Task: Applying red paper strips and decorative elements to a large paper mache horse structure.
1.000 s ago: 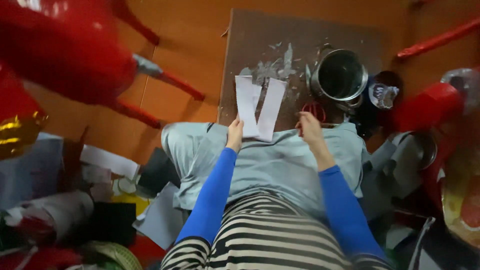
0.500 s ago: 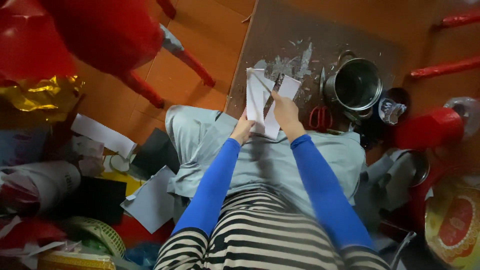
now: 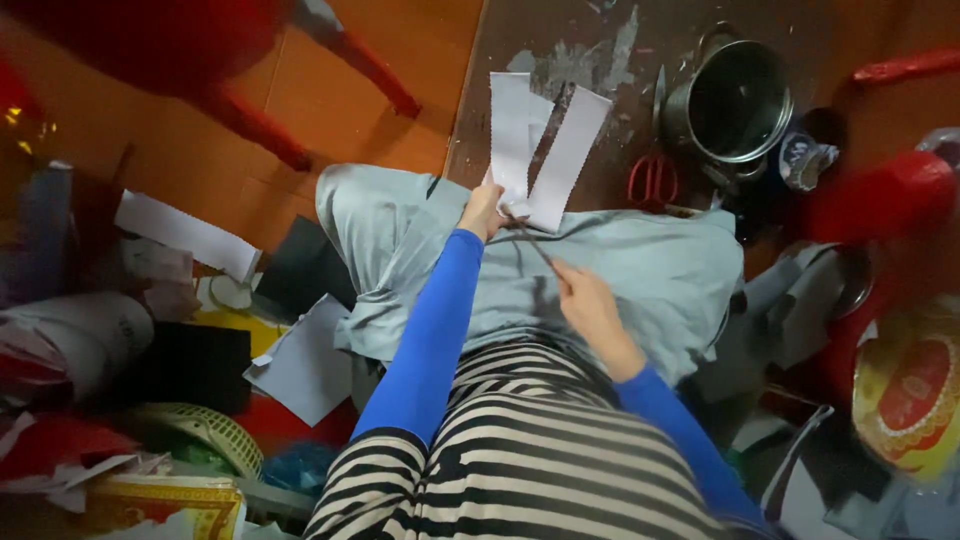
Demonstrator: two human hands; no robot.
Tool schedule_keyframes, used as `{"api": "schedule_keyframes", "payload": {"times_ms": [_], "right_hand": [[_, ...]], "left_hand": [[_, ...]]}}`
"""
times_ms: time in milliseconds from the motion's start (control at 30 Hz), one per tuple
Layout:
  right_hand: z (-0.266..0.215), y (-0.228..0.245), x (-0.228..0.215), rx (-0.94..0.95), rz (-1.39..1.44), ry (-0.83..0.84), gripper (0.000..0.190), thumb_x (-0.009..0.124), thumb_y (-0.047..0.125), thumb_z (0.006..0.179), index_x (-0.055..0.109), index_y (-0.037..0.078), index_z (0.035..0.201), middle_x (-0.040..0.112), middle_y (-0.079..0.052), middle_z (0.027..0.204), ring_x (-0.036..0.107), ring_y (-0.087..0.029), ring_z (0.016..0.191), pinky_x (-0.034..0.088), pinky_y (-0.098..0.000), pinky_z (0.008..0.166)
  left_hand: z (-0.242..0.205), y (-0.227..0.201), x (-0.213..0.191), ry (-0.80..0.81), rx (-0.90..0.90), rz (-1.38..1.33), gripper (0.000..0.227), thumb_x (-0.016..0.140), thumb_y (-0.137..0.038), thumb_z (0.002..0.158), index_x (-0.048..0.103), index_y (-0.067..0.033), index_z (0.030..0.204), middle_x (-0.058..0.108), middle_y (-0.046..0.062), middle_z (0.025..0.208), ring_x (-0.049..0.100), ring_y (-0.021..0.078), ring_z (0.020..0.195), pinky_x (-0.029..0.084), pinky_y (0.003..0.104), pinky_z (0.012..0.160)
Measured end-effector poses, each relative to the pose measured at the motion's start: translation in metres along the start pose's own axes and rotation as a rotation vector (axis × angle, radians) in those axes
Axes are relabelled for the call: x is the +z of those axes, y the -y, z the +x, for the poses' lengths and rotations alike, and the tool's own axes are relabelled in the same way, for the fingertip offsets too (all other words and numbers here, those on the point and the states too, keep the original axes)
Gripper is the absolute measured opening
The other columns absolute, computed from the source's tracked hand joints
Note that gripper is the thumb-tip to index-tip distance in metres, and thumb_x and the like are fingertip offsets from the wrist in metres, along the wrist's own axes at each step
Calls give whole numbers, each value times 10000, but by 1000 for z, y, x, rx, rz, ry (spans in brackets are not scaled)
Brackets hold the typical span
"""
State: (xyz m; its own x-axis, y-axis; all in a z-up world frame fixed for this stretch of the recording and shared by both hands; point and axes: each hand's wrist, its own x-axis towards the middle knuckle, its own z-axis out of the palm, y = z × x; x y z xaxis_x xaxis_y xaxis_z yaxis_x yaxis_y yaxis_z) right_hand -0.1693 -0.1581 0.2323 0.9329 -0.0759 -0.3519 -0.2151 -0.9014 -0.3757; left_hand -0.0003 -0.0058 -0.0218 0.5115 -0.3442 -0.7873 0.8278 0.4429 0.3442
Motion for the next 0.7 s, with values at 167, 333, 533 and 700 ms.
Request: {"api": "schedule_keyframes", "payload": {"times_ms": [167,333,533,700], "right_hand": [[-11,-10,28,144,312,79,301,570,174,961,710,129,1224,692,-254,999,663,-444,959,533,-530,782],[4,-32,5,184,258,-17,352,542,148,970,640,158,1308,704,-239,998,665,-465,931,523,-547,764],[139,-9,9,147,169,-84,495,501,139,958,575,200,1444,701,-285,944,664,-490,886,509,-583,775],[199,28,27,42,117,-100,528,446,124,941,549,134,1459,707,-297,930,683,-504,882,518,-613,777]], "left_hand": [[9,0,-4,-50,-47,-50,486,476,-94,961,430,-60,1444,523,171,1373,574,446,1191,504,765,841],[-24,-18,17,-58,-77,-37,515,454,-115,973,423,-104,1488,508,165,1416,545,427,1265,534,738,850],[-54,-31,34,21,29,76,659,392,-139,922,357,-334,1551,499,46,1413,531,321,1254,517,680,892],[-15,-10,11,128,119,26,574,473,-258,1008,441,-194,1577,623,88,1408,602,317,1259,552,565,952]]}}
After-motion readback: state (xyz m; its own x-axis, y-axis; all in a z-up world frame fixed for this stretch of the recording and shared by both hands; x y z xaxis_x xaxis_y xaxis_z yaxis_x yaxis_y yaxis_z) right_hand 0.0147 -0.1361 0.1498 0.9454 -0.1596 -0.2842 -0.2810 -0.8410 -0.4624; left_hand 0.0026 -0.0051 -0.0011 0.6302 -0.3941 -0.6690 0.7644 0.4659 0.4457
